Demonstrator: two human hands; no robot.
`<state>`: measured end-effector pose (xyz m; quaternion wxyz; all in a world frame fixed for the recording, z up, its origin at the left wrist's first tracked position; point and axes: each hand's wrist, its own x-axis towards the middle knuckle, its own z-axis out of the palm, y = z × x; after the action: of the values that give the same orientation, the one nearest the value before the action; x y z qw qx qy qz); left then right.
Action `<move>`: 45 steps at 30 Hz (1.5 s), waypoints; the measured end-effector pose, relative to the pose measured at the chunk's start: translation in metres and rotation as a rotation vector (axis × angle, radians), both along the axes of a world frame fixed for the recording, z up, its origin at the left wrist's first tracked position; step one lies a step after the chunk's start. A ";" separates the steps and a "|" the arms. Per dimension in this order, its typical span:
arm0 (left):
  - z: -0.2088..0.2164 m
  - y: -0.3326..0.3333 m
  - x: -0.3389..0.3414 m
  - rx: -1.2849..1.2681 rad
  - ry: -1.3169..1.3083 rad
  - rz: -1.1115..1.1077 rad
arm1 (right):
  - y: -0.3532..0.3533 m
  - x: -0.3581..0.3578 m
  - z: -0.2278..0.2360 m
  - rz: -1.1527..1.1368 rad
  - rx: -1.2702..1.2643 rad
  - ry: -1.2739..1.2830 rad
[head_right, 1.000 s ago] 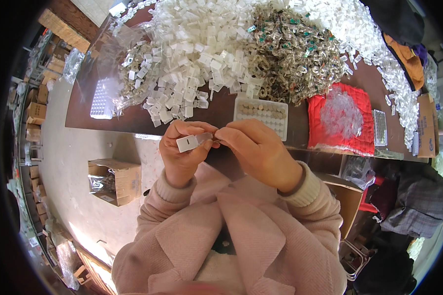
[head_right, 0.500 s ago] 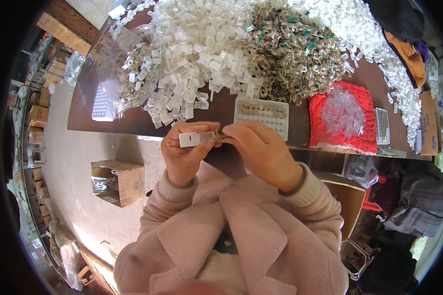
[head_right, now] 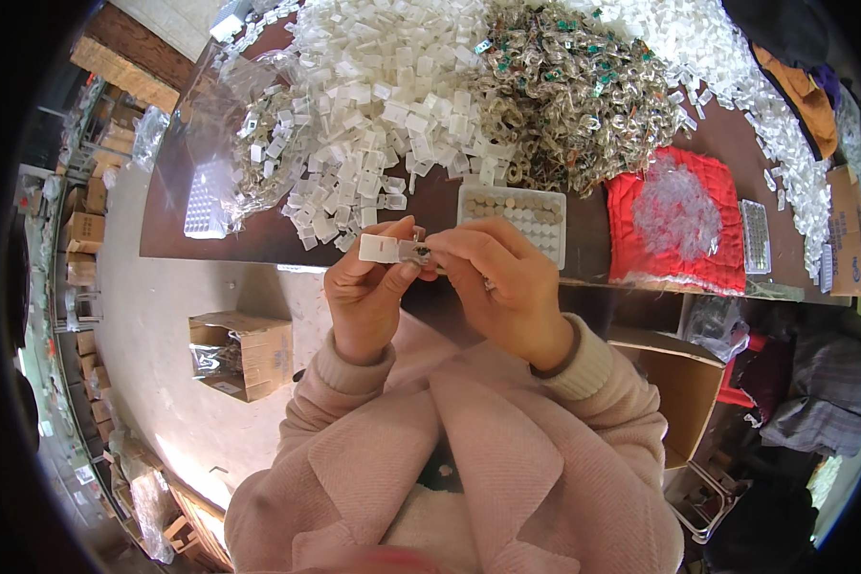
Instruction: The person repeatedly picks small white plastic housings and metallic components from a table, inserts the metal into the plastic, and places the assembled units into a white tray. The person occasionally uses a small flashlight to illuminate the components during insertion.
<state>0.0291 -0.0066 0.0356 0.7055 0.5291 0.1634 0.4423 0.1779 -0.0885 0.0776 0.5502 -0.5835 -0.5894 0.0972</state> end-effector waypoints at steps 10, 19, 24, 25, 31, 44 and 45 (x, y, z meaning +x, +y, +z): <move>0.005 0.003 -0.005 0.229 0.137 0.023 | 0.000 0.005 0.000 0.117 -0.083 0.153; -0.008 -0.001 0.002 0.020 -0.124 0.089 | -0.002 0.004 -0.010 0.319 -0.103 0.515; -0.013 -0.013 0.014 0.013 -0.220 0.171 | -0.001 -0.008 -0.011 0.121 -0.088 0.397; -0.015 -0.015 0.018 -0.007 -0.245 0.195 | 0.001 -0.011 -0.011 0.076 -0.061 0.384; -0.019 -0.017 0.018 0.057 -0.200 0.213 | -0.001 -0.003 -0.002 0.053 -0.017 0.072; -0.018 -0.015 0.011 -0.369 -0.235 0.042 | -0.002 -0.006 -0.038 0.379 -0.253 1.096; -0.021 -0.012 0.013 -0.342 -0.264 0.013 | -0.007 -0.005 -0.042 0.312 -0.256 0.988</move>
<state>0.0424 -0.0182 0.0151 0.7974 0.3383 0.1457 0.4780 0.1725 -0.0954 0.0353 0.6656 -0.4361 -0.3232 0.5123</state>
